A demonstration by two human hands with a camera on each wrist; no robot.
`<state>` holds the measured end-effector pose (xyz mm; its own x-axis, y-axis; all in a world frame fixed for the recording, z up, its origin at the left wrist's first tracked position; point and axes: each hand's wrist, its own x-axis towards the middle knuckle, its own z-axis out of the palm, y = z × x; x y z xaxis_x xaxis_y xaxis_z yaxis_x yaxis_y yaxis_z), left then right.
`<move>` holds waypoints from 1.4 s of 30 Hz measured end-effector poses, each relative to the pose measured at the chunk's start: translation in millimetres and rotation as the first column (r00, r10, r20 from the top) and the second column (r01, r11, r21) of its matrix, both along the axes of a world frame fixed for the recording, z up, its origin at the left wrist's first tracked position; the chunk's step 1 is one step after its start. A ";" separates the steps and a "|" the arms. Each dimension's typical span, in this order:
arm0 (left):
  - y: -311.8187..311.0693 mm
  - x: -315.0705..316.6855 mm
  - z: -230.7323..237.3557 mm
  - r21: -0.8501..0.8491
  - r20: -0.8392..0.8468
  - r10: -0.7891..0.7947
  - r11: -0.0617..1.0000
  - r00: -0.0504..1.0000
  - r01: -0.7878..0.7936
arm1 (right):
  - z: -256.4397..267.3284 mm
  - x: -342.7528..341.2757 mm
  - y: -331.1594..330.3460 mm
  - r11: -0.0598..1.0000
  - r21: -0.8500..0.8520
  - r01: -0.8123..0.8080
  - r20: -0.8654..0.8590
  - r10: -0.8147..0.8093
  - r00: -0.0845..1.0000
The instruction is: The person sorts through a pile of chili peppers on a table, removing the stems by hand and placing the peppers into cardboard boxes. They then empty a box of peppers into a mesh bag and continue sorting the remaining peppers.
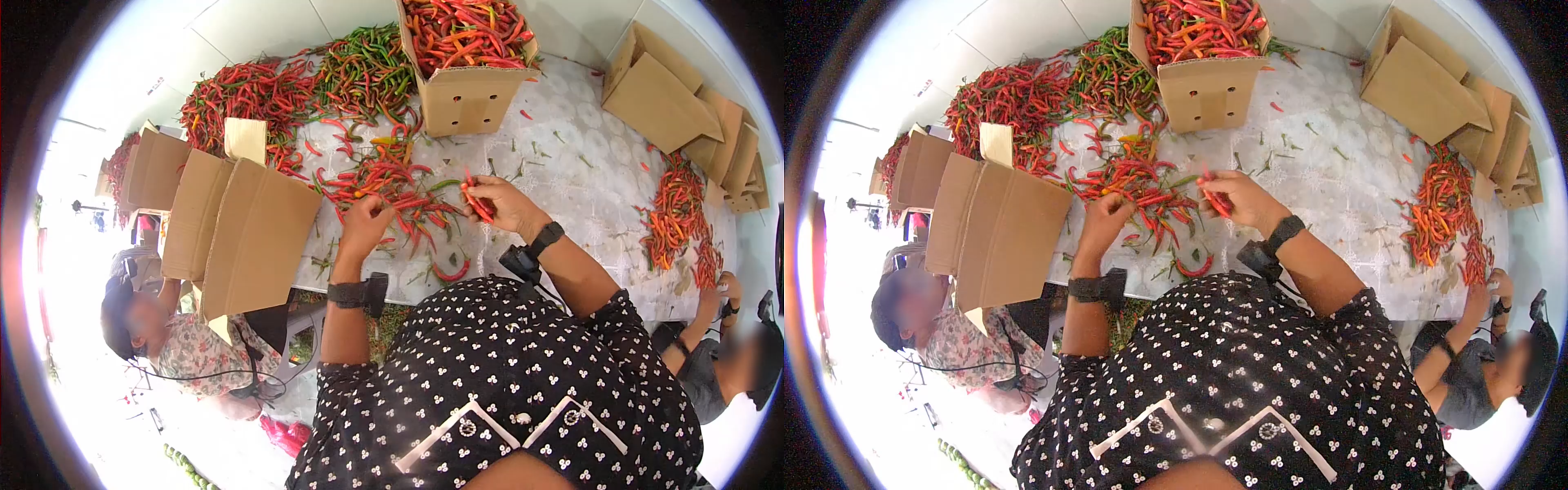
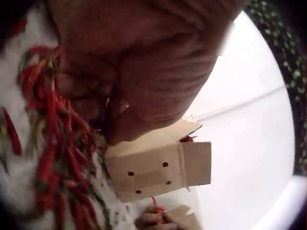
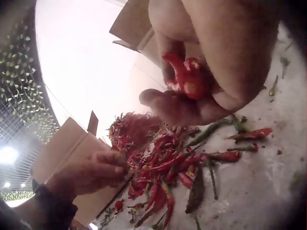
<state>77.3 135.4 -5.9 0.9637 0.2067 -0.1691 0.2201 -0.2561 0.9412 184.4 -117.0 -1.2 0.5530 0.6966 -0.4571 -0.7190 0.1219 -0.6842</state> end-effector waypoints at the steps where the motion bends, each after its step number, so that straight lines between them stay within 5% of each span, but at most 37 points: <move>1: 3.2 -6.6 3.7 0.444 0.077 -0.043 0.896 0.996 0.004 | -1.4 0.9 -2.9 1.000 0.000 -0.003 -0.002 0.003 1.000; 3: 6.3 -13.2 1.0 0.473 -0.069 -0.009 0.880 0.998 0.040 | -4.9 1.3 -3.6 1.000 -0.004 0.029 -0.018 -0.029 0.999; 5: 2.7 -15.2 -17.7 0.589 0.074 -0.129 0.806 0.989 0.061 | -6.7 -1.2 1.8 0.999 -0.029 0.023 -0.033 -0.024 0.999; 11: -37.3 5.3 -7.4 0.728 0.200 -0.130 0.684 0.971 -0.058 | -5.7 -5.2 8.3 0.995 -0.101 -0.023 -0.013 0.022 1.000; 12: -39.1 9.7 -11.4 0.726 0.202 -0.129 0.685 0.971 -0.060 | -3.1 -5.4 7.6 0.992 -0.122 -0.019 -0.016 0.018 1.000; 14: -41.3 19.4 -21.2 0.853 0.199 -0.192 0.516 0.961 -0.073 | -3.8 -5.5 4.8 0.988 -0.151 -0.033 0.030 0.038 0.999; 18: -48.2 25.8 -20.0 0.872 0.119 -0.206 0.489 0.971 -0.003 | -2.9 -7.1 1.4 0.982 -0.178 -0.062 0.094 0.080 0.992; 21: -54.1 21.0 -16.3 0.774 0.074 -0.190 0.630 0.979 0.064 | 0.7 -12.0 5.6 0.980 -0.198 0.024 0.139 0.004 0.990; 23: -56.4 19.5 -15.3 0.491 0.201 -0.170 0.870 0.965 0.051 | -7.2 -10.7 8.2 0.978 -0.207 0.024 0.161 0.010 0.987; 24: -59.1 18.5 -9.7 0.492 0.200 -0.171 0.869 0.965 0.052 | -6.1 -10.8 11.4 0.976 -0.218 0.017 0.187 0.024 0.982; 26: -65.2 16.8 2.2 -0.008 0.036 -0.142 0.990 0.989 0.142 | -3.4 -12.8 18.0 0.978 -0.207 0.009 0.219 0.037 0.975; 33: -68.1 12.5 5.3 -0.004 0.087 -0.249 0.968 0.965 0.251 | 5.9 -14.4 21.7 0.970 -0.223 -0.098 0.202 0.145 0.969; 36: -69.7 11.9 15.8 -0.036 0.025 -0.070 0.997 0.997 0.071 | 8.3 -9.3 14.2 0.976 -0.116 -0.184 0.096 0.195 0.976; 42: -65.1 16.3 5.7 -0.513 0.029 -0.048 0.857 0.998 0.056 | 14.6 -16.8 14.6 0.954 -0.151 -0.259 0.027 0.266 0.964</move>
<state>93.6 70.3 -0.2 0.9738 0.0440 -0.2230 0.2051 0.2533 0.9454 167.6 -102.4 13.3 0.3829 0.7480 -0.5421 -0.6794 -0.1696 -0.7139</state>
